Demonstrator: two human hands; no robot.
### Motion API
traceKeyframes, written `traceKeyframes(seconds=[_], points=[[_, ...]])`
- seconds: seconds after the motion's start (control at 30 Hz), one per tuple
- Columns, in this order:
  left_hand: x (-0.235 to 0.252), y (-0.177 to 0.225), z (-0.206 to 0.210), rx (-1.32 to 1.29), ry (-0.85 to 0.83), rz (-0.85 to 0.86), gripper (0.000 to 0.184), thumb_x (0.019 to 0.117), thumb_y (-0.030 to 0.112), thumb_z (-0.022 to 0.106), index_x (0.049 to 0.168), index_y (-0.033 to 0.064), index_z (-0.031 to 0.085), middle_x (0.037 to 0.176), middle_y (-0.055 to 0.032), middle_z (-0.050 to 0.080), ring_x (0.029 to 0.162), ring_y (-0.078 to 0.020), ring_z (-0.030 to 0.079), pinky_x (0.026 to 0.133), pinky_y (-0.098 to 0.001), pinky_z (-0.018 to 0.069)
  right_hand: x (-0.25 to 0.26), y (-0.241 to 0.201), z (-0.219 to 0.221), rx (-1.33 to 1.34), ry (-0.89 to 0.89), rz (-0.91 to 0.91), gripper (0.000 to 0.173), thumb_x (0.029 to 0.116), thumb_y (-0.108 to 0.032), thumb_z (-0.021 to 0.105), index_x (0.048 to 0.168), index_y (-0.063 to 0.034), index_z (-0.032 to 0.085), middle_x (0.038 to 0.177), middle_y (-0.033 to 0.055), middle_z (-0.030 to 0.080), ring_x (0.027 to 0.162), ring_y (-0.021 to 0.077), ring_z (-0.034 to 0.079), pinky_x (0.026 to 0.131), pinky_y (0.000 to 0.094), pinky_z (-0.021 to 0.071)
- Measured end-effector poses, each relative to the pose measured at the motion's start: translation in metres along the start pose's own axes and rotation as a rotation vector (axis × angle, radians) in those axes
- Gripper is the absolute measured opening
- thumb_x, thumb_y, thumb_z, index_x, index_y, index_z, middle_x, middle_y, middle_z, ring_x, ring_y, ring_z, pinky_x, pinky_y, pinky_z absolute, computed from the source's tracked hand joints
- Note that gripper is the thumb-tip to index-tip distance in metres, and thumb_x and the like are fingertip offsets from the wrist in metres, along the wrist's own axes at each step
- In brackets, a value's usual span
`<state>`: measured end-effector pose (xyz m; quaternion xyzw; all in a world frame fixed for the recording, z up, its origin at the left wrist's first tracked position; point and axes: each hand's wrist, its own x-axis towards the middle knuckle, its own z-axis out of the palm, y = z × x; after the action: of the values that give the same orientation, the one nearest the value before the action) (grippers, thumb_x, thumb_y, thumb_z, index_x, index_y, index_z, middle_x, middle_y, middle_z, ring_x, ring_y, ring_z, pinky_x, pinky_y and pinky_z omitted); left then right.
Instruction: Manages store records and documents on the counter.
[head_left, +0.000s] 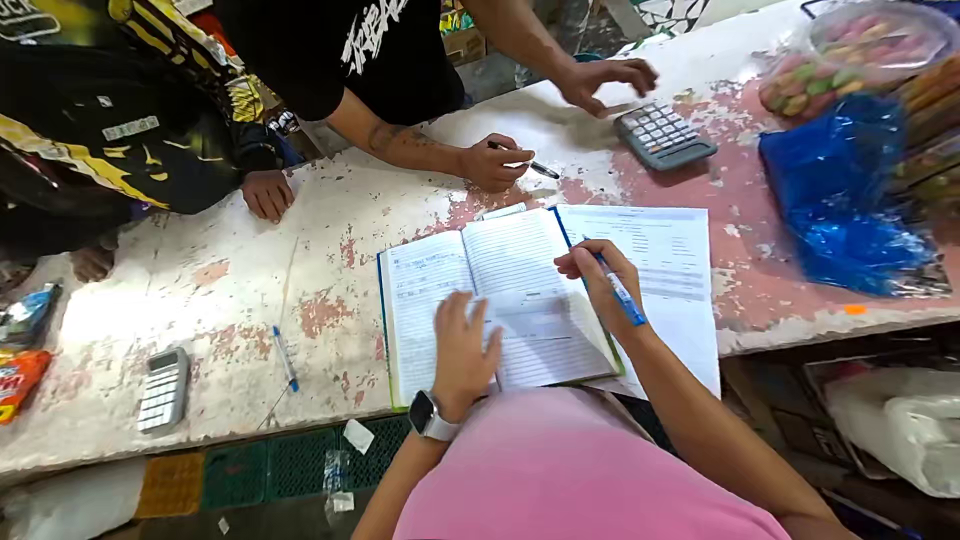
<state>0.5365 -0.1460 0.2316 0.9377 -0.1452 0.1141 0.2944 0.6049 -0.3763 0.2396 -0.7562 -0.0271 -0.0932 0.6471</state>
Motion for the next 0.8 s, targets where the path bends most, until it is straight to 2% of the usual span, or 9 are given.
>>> traceKeyframes(seconds=[0.07,0.13,0.23,0.37,0.47,0.53,0.6,0.7,0.8], points=[[0.007,0.009,0.015,-0.051,-0.15,0.259,0.041,0.0946,0.032,0.068,0.124,0.0038,0.071,0.137,-0.0226,0.062,0.136,-0.0469,0.051,0.115,-0.0677,0.0334,-0.003,-0.002,0.012,0.033,-0.014,-0.009,0.025,0.1064,-0.011,0.044,0.11,0.0075,0.06,0.094,0.0052,0.072,0.085,0.0057,0.07,0.082,0.0252,0.0585],[0.013,0.017,0.03,-0.067,-0.296,0.385,0.045,0.0926,0.038,0.07,0.126,0.0068,0.071,0.143,-0.0204,0.059,0.142,-0.045,0.044,0.118,-0.0681,0.0275,-0.006,-0.001,0.019,0.047,-0.025,-0.023,0.025,0.1064,-0.01,0.045,0.11,0.0076,0.062,0.094,0.0056,0.073,0.086,0.0056,0.07,0.083,0.025,0.0585],[0.017,0.023,0.039,-0.027,-0.44,0.377,0.071,0.0876,0.054,0.07,0.14,0.0062,0.062,0.154,-0.0225,0.048,0.149,-0.0453,0.034,0.121,-0.0682,0.0195,-0.006,0.003,0.015,0.09,0.014,0.023,0.026,0.1069,-0.011,0.044,0.112,0.0067,0.062,0.093,0.0044,0.073,0.085,0.0057,0.07,0.082,0.0241,0.0583],[0.016,0.024,0.043,0.056,-0.565,0.328,0.108,0.0777,0.08,0.063,0.155,0.0061,0.044,0.163,-0.025,0.032,0.154,-0.0452,0.021,0.122,-0.0694,0.0083,-0.001,0.01,-0.005,0.161,0.073,0.174,0.037,0.1099,-0.02,0.034,0.129,0.0044,0.053,0.098,0.0071,0.073,0.084,0.0102,0.071,0.08,0.028,0.0586],[0.019,0.027,0.042,0.105,-0.613,0.324,0.108,0.0788,0.076,0.064,0.157,0.0063,0.038,0.165,-0.0255,0.027,0.155,-0.0441,0.017,0.122,-0.0692,0.0066,0.004,0.02,-0.012,0.004,0.147,0.161,0.032,0.1092,-0.017,0.043,0.128,0.0048,0.056,0.103,0.0108,0.071,0.092,0.0105,0.069,0.084,0.0278,0.0565],[0.018,0.026,0.045,0.1,-0.582,0.337,0.105,0.0792,0.074,0.065,0.156,0.0064,0.041,0.164,-0.0253,0.029,0.154,-0.0441,0.02,0.121,-0.069,0.0086,0.005,0.028,-0.012,-0.143,0.147,0.12,0.032,0.1059,-0.012,0.052,0.131,0.0075,0.056,0.117,0.0201,0.07,0.105,0.0187,0.069,0.092,0.0344,0.055],[0.016,0.022,0.047,0.092,-0.53,0.357,0.103,0.0786,0.075,0.064,0.154,0.0072,0.045,0.163,-0.0244,0.033,0.153,-0.0434,0.024,0.121,-0.0688,0.0111,0.007,0.034,-0.008,-0.2,0.125,0.096,0.035,0.1018,-0.008,0.059,0.133,0.008,0.054,0.126,0.0238,0.066,0.111,0.0225,0.068,0.096,0.0353,0.0547],[0.017,0.02,0.046,0.089,-0.5,0.361,0.101,0.0776,0.075,0.066,0.152,0.0088,0.048,0.161,-0.0224,0.036,0.153,-0.0414,0.027,0.122,-0.0671,0.0126,0.007,0.044,0.0,-0.19,0.141,0.067,0.037,0.0995,-0.007,0.061,0.132,0.0093,0.055,0.126,0.0239,0.067,0.113,0.0195,0.068,0.098,0.03,0.0539],[0.024,0.016,0.042,0.107,-0.53,0.345,0.1,0.0771,0.073,0.067,0.152,0.0101,0.048,0.163,-0.021,0.035,0.154,-0.0396,0.025,0.123,-0.0658,0.011,0.006,0.046,0.005,-0.171,0.153,0.054,0.037,0.0986,-0.005,0.061,0.131,0.0106,0.055,0.127,0.0255,0.066,0.114,0.0203,0.067,0.099,0.0305,0.0537]])
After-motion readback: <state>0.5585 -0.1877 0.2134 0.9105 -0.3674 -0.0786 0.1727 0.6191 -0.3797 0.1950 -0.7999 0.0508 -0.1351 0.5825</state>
